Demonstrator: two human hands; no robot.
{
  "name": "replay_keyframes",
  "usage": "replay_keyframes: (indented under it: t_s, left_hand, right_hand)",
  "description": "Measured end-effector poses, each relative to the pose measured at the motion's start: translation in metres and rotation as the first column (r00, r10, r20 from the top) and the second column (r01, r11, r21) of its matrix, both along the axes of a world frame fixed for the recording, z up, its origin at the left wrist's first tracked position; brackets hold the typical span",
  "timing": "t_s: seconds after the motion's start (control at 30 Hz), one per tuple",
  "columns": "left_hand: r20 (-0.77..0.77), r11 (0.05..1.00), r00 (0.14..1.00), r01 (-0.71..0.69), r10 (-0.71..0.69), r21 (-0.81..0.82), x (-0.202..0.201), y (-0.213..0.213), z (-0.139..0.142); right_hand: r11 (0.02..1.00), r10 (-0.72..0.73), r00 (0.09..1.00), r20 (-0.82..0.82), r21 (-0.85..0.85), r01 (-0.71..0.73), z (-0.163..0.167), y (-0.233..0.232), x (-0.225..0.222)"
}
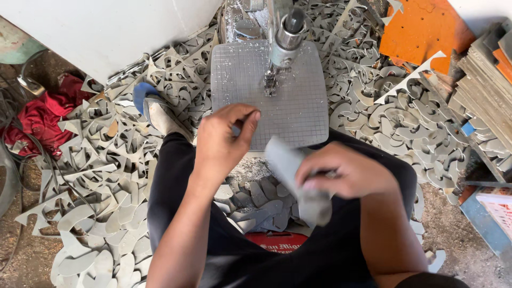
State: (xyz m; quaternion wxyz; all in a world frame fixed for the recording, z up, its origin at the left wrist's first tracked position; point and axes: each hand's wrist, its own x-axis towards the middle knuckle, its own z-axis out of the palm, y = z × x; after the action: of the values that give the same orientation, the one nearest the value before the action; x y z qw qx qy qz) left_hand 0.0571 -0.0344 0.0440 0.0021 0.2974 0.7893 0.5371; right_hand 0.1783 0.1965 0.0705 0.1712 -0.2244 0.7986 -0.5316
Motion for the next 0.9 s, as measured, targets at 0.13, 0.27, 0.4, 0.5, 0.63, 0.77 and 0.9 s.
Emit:
replay_keyframes:
  t_s: [0.13,0.27,0.4,0.5,0.63,0.77,0.9]
  left_hand:
    - [0.129,0.993,0.987,0.086,-0.095,0.079,0.007,0.007,0.004]
    - [-0.152,0.991,0.982,0.097,-0.110,-0.088,0.011,0.014,0.003]
    - [-0.165,0.975,0.981,0.064,-0.100,-0.211,0.003,0.015,0.002]
    - [-0.074,0.972,0.983,0.151,-0.167,-0.182,0.005,0.019,0.000]
    - [-0.022,0.928,0.930,0.365,-0.368,-0.077,0.018,0.029,-0.003]
    - [0.094,0.942,0.937,0.334,-0.337,0.044,0.009,0.021,-0.004]
    - [0.483,0.956,0.829,0.196,-0.281,0.219,-0.004,0.015,-0.008]
  right_hand:
    - [0.696,-0.693,0.709,0.128,-0.136,0.705,-0.032,0.007,0.001]
    - [0.465,-0.676,0.645,0.358,-0.471,0.749,-0.084,0.001,-0.007]
    - [0.516,-0.658,0.678,0.327,-0.460,0.723,-0.081,-0.003,-0.010]
    - [0.605,-0.770,0.638,0.006,-0.310,0.733,-0.063,-0.013,-0.003]
    - [0.563,-0.585,0.346,-0.734,-0.060,0.824,-0.043,-0.023,0.003]
    - [0.580,-0.501,0.305,-0.810,-0.052,0.813,-0.028,-0.019,0.002]
    - [0.590,-0.362,0.288,-0.887,0.021,0.807,-0.018,-0.015,0.007]
